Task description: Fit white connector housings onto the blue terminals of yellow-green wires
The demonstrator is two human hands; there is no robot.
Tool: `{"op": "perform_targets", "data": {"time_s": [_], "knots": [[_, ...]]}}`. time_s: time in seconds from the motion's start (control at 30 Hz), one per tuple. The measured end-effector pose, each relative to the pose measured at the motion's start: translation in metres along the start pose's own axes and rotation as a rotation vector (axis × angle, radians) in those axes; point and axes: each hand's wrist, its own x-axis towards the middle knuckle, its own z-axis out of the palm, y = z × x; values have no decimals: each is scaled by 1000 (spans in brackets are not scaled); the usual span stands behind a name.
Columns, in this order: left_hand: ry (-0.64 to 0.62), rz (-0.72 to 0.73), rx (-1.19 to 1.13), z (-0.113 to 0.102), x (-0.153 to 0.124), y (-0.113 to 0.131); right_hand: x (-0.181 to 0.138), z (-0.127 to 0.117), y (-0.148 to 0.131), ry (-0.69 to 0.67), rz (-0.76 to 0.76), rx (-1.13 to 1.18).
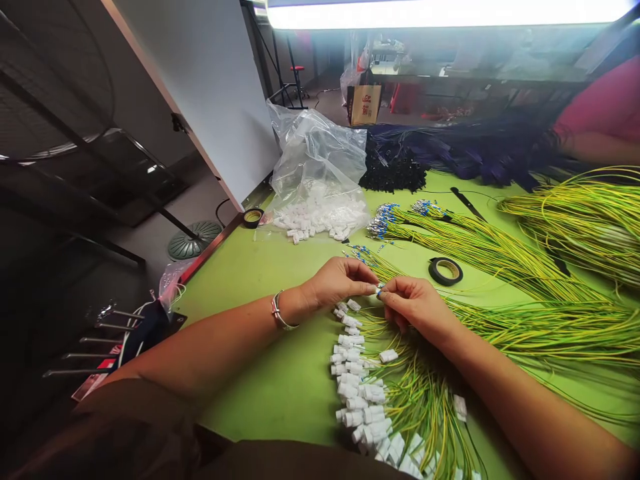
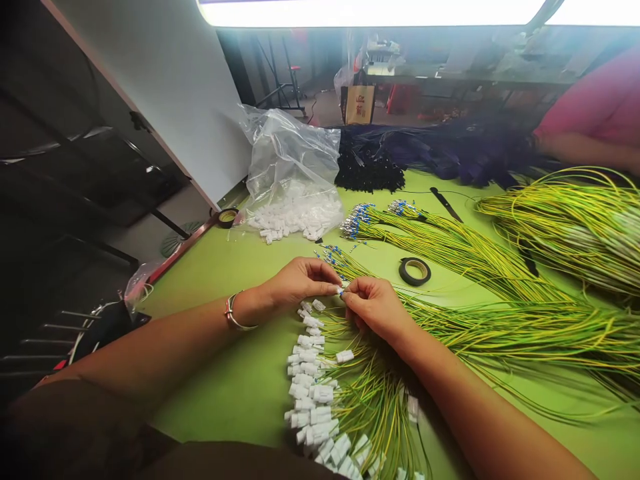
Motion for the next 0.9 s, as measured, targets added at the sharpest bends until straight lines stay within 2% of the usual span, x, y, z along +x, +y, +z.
{"op": "perform_targets", "data": {"time_s": [0.17, 0.43, 0.53, 0.77, 0.9], "knots": [[36, 6, 22, 1, 0, 1, 1, -3, -1, 9, 52, 79], [46, 38, 87, 6, 1, -2, 2, 4, 1, 93, 11, -69], [91, 51, 110, 8, 0, -1, 2, 7, -1, 96, 17, -134], [118, 72, 165, 6, -1, 1, -1, 6, -4, 111, 21, -80], [124, 109, 230, 9, -1, 0, -1, 9, -3, 123, -2, -128]]}}
